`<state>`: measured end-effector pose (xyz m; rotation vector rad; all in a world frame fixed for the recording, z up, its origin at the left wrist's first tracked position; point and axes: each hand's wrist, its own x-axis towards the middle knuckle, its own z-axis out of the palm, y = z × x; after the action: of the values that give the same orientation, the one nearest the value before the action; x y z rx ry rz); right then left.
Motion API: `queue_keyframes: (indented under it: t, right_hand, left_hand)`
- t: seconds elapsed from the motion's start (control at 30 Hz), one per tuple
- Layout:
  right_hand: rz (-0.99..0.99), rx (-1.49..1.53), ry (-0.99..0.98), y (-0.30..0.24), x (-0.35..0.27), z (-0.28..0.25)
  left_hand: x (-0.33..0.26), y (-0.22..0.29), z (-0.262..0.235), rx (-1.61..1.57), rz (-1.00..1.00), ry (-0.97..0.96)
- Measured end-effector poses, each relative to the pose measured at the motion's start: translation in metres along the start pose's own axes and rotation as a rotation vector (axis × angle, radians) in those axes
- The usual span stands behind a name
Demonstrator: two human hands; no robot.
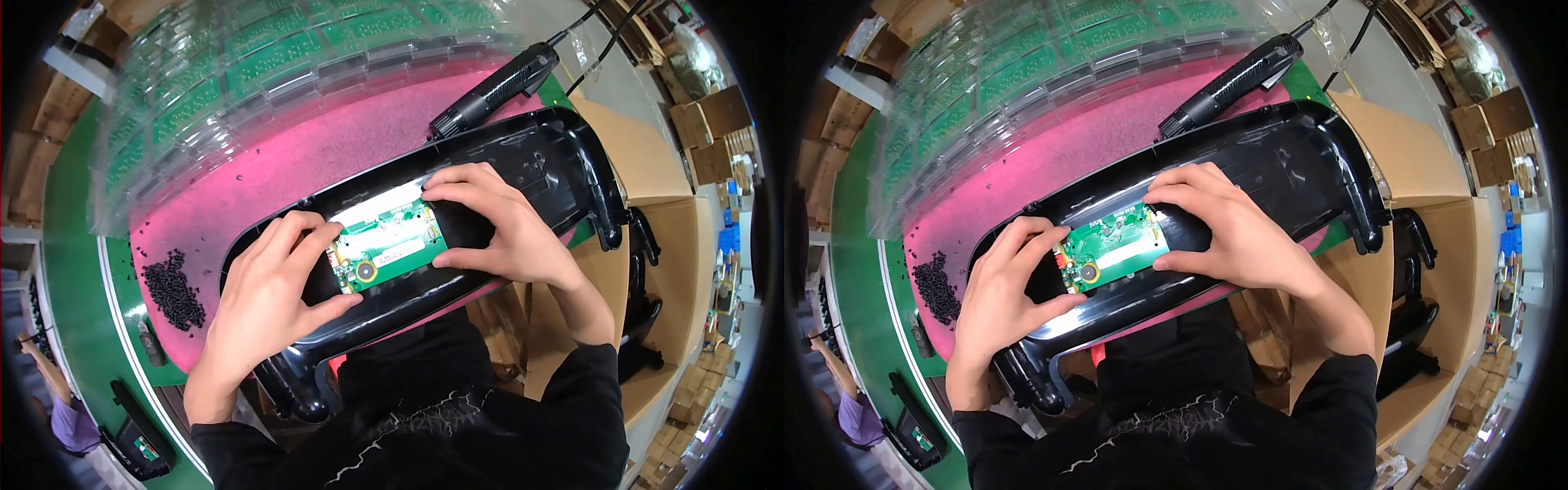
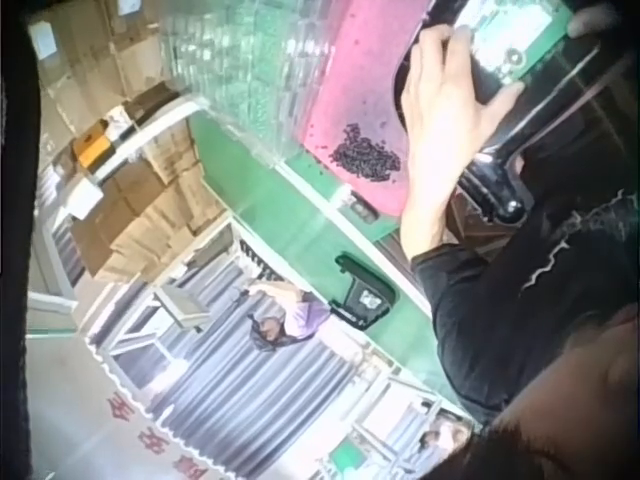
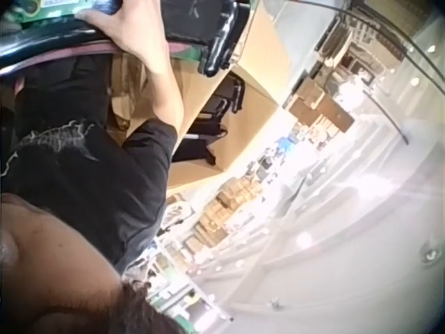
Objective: Assembling circuit boards into black plastic housings using an electric screwdriver.
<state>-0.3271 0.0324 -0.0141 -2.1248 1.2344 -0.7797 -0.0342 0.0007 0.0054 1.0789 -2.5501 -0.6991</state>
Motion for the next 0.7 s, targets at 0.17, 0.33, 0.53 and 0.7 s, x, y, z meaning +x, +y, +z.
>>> queue_keyframes:
  t: [0.17,0.33,0.53,0.7]
  right_hand:
    - [0.034,-0.040,-0.030,-0.0022,0.0006,0.0030]
    - [0.021,-0.049,-0.020,-0.0018,-0.0006,0.0046]
    - [0.037,-0.053,-0.021,-0.0024,-0.0003,0.0050]
    - [0.086,-0.065,-0.005,-0.0082,0.0021,0.0071]
  left_hand:
    - [-0.0007,0.0014,0.0022,0.050,-0.010,-0.004]
    - [-0.0001,0.0017,0.0020,0.097,0.068,0.038]
    - [-0.0014,0.0024,0.0013,0.072,0.003,0.000]
    - [-0.0028,-0.0006,0.0022,0.072,0.036,0.027]
